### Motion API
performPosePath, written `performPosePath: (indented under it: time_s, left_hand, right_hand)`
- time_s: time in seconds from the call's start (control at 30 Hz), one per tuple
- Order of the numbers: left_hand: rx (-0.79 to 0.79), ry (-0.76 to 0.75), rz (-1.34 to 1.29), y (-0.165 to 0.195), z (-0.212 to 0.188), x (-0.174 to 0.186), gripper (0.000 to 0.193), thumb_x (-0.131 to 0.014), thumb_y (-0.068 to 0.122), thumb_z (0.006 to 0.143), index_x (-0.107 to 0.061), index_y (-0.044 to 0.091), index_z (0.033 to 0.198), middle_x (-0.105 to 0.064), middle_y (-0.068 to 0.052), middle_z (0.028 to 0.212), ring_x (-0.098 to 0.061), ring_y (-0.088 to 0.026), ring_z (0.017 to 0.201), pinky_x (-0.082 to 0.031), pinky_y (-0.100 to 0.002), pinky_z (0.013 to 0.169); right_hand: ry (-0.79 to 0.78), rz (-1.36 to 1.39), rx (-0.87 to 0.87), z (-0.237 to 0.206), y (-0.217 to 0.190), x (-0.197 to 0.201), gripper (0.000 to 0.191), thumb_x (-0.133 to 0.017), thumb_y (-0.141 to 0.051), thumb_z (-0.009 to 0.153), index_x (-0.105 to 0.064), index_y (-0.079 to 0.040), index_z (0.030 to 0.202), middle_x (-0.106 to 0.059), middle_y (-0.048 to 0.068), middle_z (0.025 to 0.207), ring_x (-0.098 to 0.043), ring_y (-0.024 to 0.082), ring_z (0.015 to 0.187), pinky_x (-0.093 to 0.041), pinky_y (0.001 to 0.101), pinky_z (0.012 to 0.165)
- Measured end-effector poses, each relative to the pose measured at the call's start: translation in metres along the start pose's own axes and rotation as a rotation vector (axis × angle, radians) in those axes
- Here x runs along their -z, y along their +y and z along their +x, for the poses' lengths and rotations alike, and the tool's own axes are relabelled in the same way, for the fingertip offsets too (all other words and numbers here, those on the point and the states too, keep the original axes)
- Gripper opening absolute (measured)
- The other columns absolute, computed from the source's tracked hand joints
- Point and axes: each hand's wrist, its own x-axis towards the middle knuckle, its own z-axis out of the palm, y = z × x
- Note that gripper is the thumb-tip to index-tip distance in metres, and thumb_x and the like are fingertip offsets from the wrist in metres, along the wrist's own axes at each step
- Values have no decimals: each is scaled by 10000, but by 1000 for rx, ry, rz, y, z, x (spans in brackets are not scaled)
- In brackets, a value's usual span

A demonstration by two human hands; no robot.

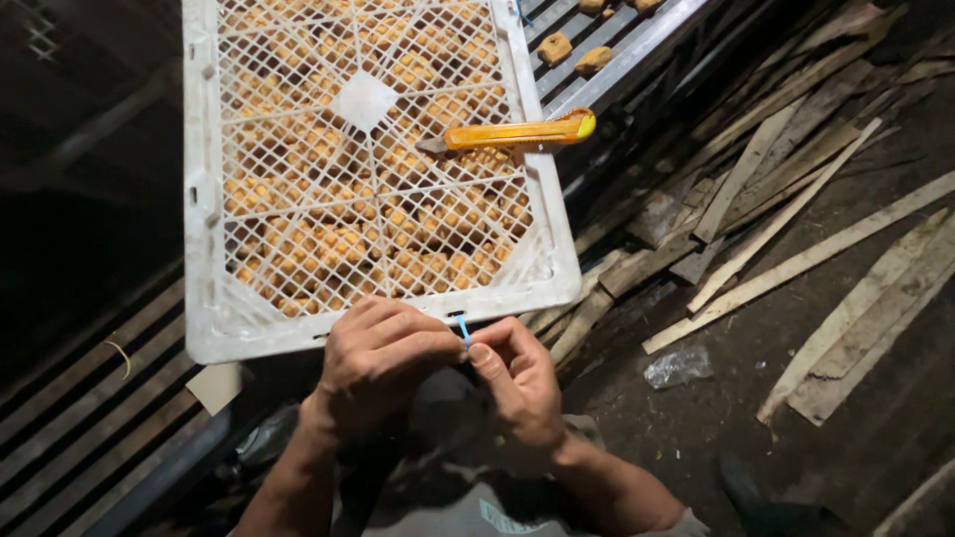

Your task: The person places a white mesh lid over a plastic basket filled with brown food cubes resting on metal drying racks, then fastens the lid to the basket using a blue strap, pulling it tight and trimming the excess with a utility knife. They repeat this for several baskets, moving finished ones aside.

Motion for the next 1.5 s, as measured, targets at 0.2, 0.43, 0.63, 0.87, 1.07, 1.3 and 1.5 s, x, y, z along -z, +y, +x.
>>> performPosePath:
  time_s: [0.2, 0.43, 0.63, 0.87, 1.07, 1.3, 1.5]
  left_hand:
    - [210, 222, 190, 10, 4, -18, 108, -769, 117, 853, -684, 148, 911, -679, 12, 885, -660, -205, 840, -451, -375, 821]
    - [72, -28, 25, 1, 7, -1, 184, -782, 193, 800, -677, 157, 947, -698, 26, 884, -663, -179, 829, -426, -371, 819]
    - [-2, -121, 8, -3, 0, -1, 198, -799, 228, 818, -706, 171, 983, -696, 36, 911, -651, -178, 857, -460, -358, 792]
    - [152, -100, -109, 3, 7, 0, 207, -810, 187, 788, -696, 149, 956, -686, -5, 914, -646, -223, 877, -483, -374, 765]
    - [101, -104, -75, -4, 7, 9, 259, -776, 89, 788, -712, 100, 1038, -679, -56, 1017, -645, -251, 910, -526, -370, 799]
    - [47, 2, 55, -2, -2, -5, 236, -818, 150, 792, -730, 119, 1010, -685, -9, 930, -656, -219, 835, -521, -359, 751]
    - [34, 37, 57, -4, -4, -8, 261, -826, 192, 750, -724, 112, 977, -690, -21, 930, -657, -228, 843, -518, -374, 769]
  right_hand:
    - [53, -95, 36, 10, 40, 14, 291, -510, -24, 928, -660, -5, 1176, -707, 26, 1131, -637, 91, 1047, -493, 241, 961]
    - [-46, 69, -161, 8, 36, 35, 149, -628, -60, 994, -686, 28, 1098, -715, 43, 992, -632, 123, 903, -524, 277, 848]
    - [-67, 100, -204, 5, 1, 17, 183, -647, -54, 993, -715, 23, 1145, -713, 25, 943, -611, 91, 838, -506, 249, 780]
    - [-67, -571, 365, 14, -18, 3, 145, -730, -22, 959, -703, -33, 1101, -710, 46, 945, -670, 121, 827, -549, 266, 738]
    - [-134, -648, 554, 16, -24, 3, 381, -828, -79, 797, -674, -7, 1138, -653, 100, 998, -618, 166, 701, -490, 276, 614]
    - [-5, -675, 778, 17, -24, -6, 296, -757, 34, 921, -674, -45, 1194, -720, 134, 1139, -751, 214, 1003, -616, 303, 851]
    - [-4, -558, 724, 16, -32, -13, 374, -810, -51, 813, -662, 9, 1151, -722, 128, 1065, -737, 199, 895, -602, 283, 773]
